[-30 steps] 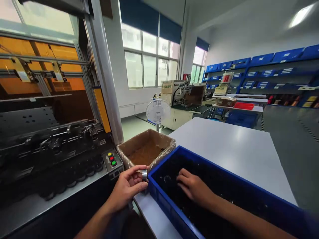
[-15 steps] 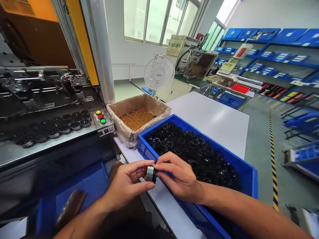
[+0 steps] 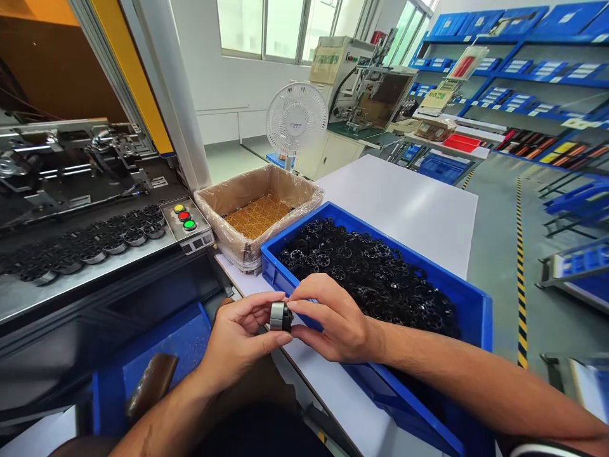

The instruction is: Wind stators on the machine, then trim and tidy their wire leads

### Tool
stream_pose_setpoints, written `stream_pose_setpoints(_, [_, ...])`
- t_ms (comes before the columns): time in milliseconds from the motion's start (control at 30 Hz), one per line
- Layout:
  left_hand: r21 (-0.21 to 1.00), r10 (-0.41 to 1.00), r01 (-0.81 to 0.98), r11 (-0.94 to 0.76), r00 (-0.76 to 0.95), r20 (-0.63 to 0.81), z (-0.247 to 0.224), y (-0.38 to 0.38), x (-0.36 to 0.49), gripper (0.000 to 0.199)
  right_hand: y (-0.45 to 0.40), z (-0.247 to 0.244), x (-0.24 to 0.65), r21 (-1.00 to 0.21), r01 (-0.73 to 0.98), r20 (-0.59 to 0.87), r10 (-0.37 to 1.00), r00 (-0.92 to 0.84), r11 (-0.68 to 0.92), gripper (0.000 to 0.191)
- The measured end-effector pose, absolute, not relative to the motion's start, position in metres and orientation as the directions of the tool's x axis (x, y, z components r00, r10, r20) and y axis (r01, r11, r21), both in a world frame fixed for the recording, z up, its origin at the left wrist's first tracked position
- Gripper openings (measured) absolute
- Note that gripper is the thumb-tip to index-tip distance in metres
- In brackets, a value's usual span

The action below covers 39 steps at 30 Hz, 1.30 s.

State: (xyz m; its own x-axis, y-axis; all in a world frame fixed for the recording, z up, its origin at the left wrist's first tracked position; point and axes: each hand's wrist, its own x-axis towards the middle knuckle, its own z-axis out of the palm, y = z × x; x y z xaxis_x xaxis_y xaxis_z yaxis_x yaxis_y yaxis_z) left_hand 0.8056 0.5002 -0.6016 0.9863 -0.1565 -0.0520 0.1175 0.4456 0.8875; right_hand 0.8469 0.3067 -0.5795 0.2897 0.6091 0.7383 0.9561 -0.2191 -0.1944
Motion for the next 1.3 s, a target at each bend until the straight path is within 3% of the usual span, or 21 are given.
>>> stream_pose_setpoints(433, [0.860, -0.199, 0.137, 0.491, 0.979, -0.042, -0.6090, 0.4965, 0.8067, 0.045, 0.3057, -0.5806, 0.8478, -0.190, 0.961, 0.733, 0.622, 0.275, -0.202, 0.035])
stream_pose_setpoints(1067, [0.859, -0.184, 0.155, 0.487, 0.980, -0.073, -0.6072, 0.4989, 0.8077, 0.045, 0.3075, -0.5778, 0.8461, -0.089, 0.964, 0.739, 0.632, 0.234, -0.252, 0.027])
stream_pose_setpoints(1300, [0.867, -0.224, 0.199, 0.458, 0.969, -0.104, -0.6110, 0.5015, 0.8078, 0.047, 0.3044, -0.5784, 0.8476, -0.053, 0.967, 0.730, 0.652, 0.208, -0.250, 0.032])
